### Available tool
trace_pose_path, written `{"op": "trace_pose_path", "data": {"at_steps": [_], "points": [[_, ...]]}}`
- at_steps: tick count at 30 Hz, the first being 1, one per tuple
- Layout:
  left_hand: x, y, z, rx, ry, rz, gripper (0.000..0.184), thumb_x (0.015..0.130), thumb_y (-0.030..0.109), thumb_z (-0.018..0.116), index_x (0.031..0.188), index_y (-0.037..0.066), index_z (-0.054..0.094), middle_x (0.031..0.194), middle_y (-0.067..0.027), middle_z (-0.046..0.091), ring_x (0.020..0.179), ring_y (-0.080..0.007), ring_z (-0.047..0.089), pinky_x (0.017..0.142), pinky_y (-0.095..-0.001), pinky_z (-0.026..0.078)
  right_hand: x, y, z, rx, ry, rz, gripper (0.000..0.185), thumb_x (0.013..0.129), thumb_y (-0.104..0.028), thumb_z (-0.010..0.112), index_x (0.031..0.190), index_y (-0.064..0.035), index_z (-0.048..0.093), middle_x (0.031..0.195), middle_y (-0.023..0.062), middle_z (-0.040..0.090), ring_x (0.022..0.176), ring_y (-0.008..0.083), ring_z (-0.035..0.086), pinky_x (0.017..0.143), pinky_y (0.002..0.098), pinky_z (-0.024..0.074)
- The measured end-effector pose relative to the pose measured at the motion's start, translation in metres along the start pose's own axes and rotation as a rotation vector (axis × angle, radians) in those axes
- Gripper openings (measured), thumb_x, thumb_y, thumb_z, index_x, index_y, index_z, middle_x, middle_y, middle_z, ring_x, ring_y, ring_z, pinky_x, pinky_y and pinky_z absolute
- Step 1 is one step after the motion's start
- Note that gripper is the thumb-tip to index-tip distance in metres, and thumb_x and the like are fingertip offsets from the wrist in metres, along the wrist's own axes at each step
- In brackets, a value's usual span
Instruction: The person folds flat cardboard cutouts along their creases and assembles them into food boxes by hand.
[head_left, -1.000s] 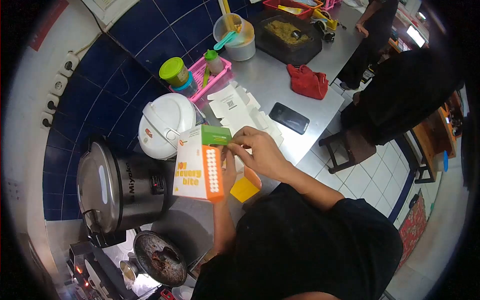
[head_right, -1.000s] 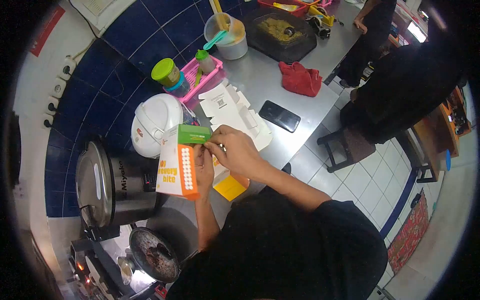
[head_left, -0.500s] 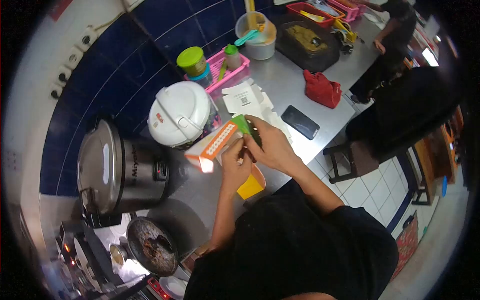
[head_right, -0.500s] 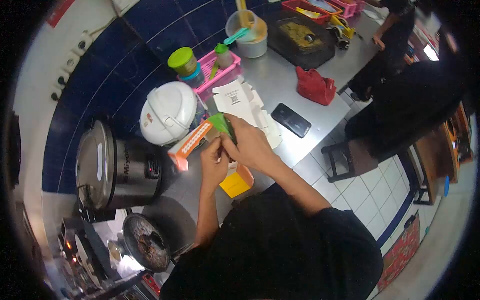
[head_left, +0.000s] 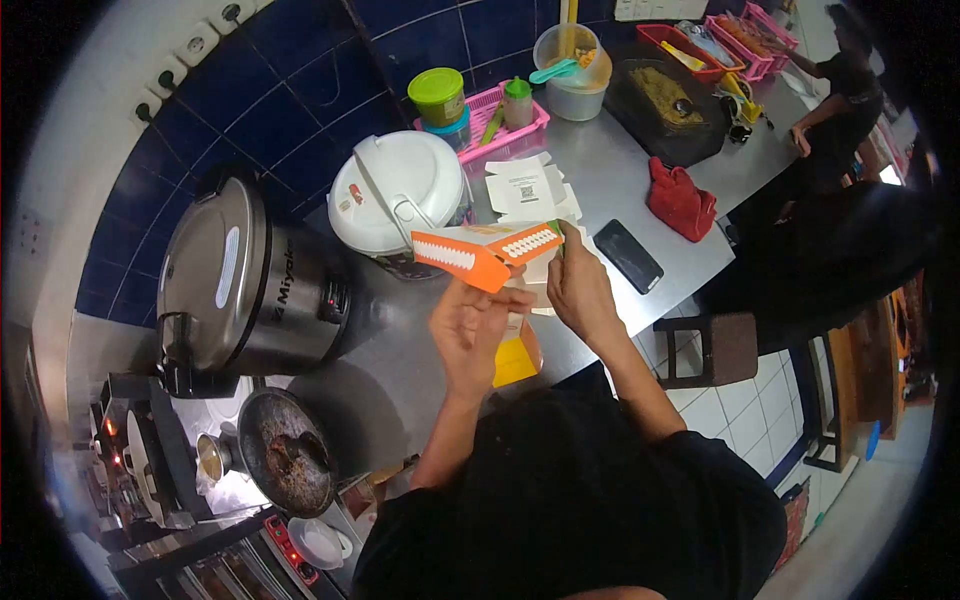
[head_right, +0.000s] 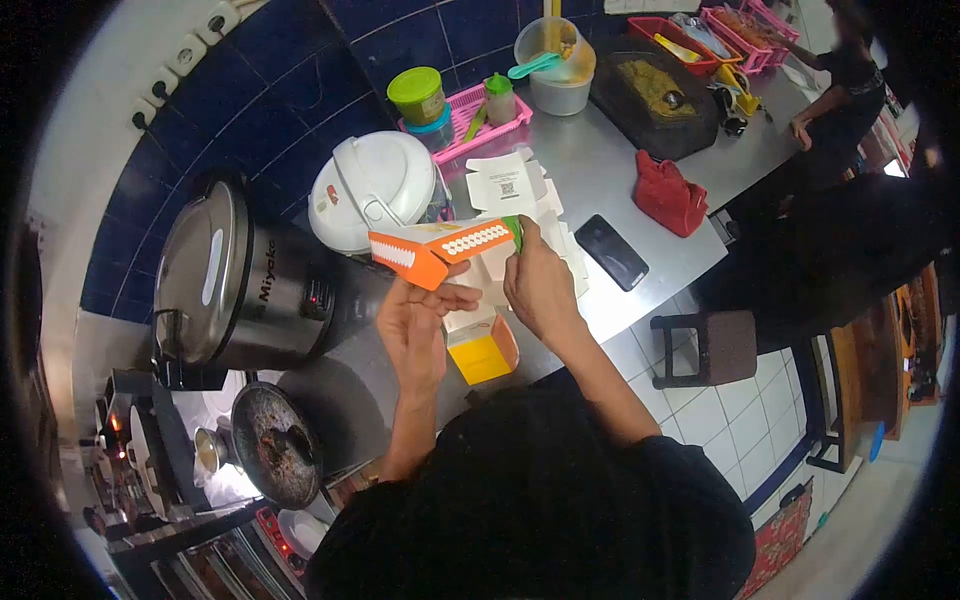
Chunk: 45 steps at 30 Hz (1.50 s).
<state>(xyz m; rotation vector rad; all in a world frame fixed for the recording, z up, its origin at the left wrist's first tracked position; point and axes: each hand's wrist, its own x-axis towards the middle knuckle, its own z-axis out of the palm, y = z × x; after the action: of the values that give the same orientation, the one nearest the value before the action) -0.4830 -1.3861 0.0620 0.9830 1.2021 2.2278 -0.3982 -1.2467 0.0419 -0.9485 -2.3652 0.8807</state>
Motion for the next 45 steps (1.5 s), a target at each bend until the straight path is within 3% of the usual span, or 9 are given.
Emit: {"op": "trace_pose_path", "data": {"at_steps": [5,7,12,13,17,26,30,36,45], "points": [[0.016,0.003,-0.005,-0.042,0.221,-0.156,0.027,0.101,0.010,0.057,0.122,-0.005,0.061,0.100,-0.0133,0.072,0.081,-0.0186,0.072,0.077,-0.0304,0.057,-0.007,-0.015,-0.002,-0.055,-0.009,0.063,0.055,0.086,-0.006,0.059,0.136,0.0071,0.041,0.101,0.0290,0.065,0.081,0.0443,0.067,0.073,0.0513,0.0540],[0.019,0.003,-0.003,-0.026,0.214,-0.143,0.023,0.100,0.010,0.058,0.118,-0.005,0.064,0.096,-0.0114,0.073,0.080,-0.0173,0.072,0.076,-0.0296,0.058,-0.003,-0.022,-0.005,-0.067,0.272,-0.274,0.063,0.081,-0.005,0.066,0.138,0.0054,0.040,0.105,0.0254,0.065,0.086,0.0416,0.067,0.075,0.0488,0.0546],[0.022,0.016,0.009,0.172,0.103,-0.087,0.020,0.101,0.010,0.057,0.111,-0.006,0.066,0.095,-0.0118,0.072,0.076,-0.0130,0.068,0.072,-0.0265,0.055,0.003,-0.040,-0.024,0.069,0.378,-0.746,0.044,0.074,0.003,0.074,0.116,-0.0004,0.065,0.099,0.0131,0.069,0.085,0.0302,0.066,0.072,0.0374,0.0550],[0.024,0.018,0.005,0.238,0.117,-0.036,0.020,0.101,0.010,0.057,0.110,-0.006,0.066,0.094,-0.0116,0.072,0.077,-0.0126,0.068,0.072,-0.0261,0.055,0.002,-0.047,-0.026,0.138,0.396,-0.696,0.028,0.077,0.003,0.074,0.104,-0.0021,0.071,0.094,0.0104,0.069,0.081,0.0268,0.066,0.069,0.0344,0.0542],[0.026,0.016,-0.003,0.381,0.251,0.121,0.016,0.098,0.001,0.058,0.109,-0.008,0.065,0.095,-0.0130,0.072,0.080,-0.0127,0.067,0.074,-0.0247,0.054,-0.001,-0.055,-0.027,0.203,0.356,-0.581,0.018,0.085,-0.001,0.071,0.102,-0.0024,0.073,0.089,0.0112,0.067,0.080,0.0247,0.066,0.068,0.0337,0.0534],[0.022,-0.005,0.006,0.392,0.362,0.213,0.016,0.095,-0.002,0.062,0.109,-0.007,0.068,0.099,-0.0138,0.073,0.088,-0.0153,0.070,0.077,-0.0272,0.056,-0.001,-0.061,-0.030,0.729,0.071,-0.289,0.012,0.091,-0.004,0.067,0.101,0.0016,0.072,0.097,0.0103,0.068,0.082,0.0120,0.065,0.068,0.0244,0.0522],[0.019,-0.011,0.001,0.566,0.319,0.193,0.017,0.095,-0.003,0.061,0.111,-0.007,0.067,0.101,-0.0153,0.073,0.090,-0.0163,0.070,0.080,-0.0275,0.056,-0.001,-0.059,-0.031,0.692,-0.008,-0.250,0.015,0.089,-0.006,0.070,0.102,0.0012,0.074,0.093,0.0106,0.069,0.082,0.0140,0.066,0.068,0.0255,0.0524],[0.022,-0.001,0.008,0.380,0.316,0.178,0.018,0.096,-0.005,0.058,0.111,-0.008,0.067,0.102,-0.0149,0.072,0.090,-0.0157,0.070,0.084,-0.0282,0.058,-0.006,-0.063,-0.023,0.659,0.083,-0.348,0.015,0.086,-0.001,0.073,0.100,0.0029,0.074,0.092,0.0114,0.068,0.084,0.0153,0.068,0.070,0.0262,0.0549],[0.022,-0.020,0.008,0.422,0.350,0.248,0.019,0.092,-0.004,0.063,0.110,-0.005,0.070,0.089,-0.0097,0.072,0.079,-0.0106,0.068,0.069,-0.0241,0.053,-0.003,-0.050,-0.011,0.815,0.122,-0.258,0.009,0.086,0.000,0.073,0.095,0.0031,0.073,0.094,0.0097,0.067,0.082,0.0124,0.066,0.069,0.0243,0.0527]]}}
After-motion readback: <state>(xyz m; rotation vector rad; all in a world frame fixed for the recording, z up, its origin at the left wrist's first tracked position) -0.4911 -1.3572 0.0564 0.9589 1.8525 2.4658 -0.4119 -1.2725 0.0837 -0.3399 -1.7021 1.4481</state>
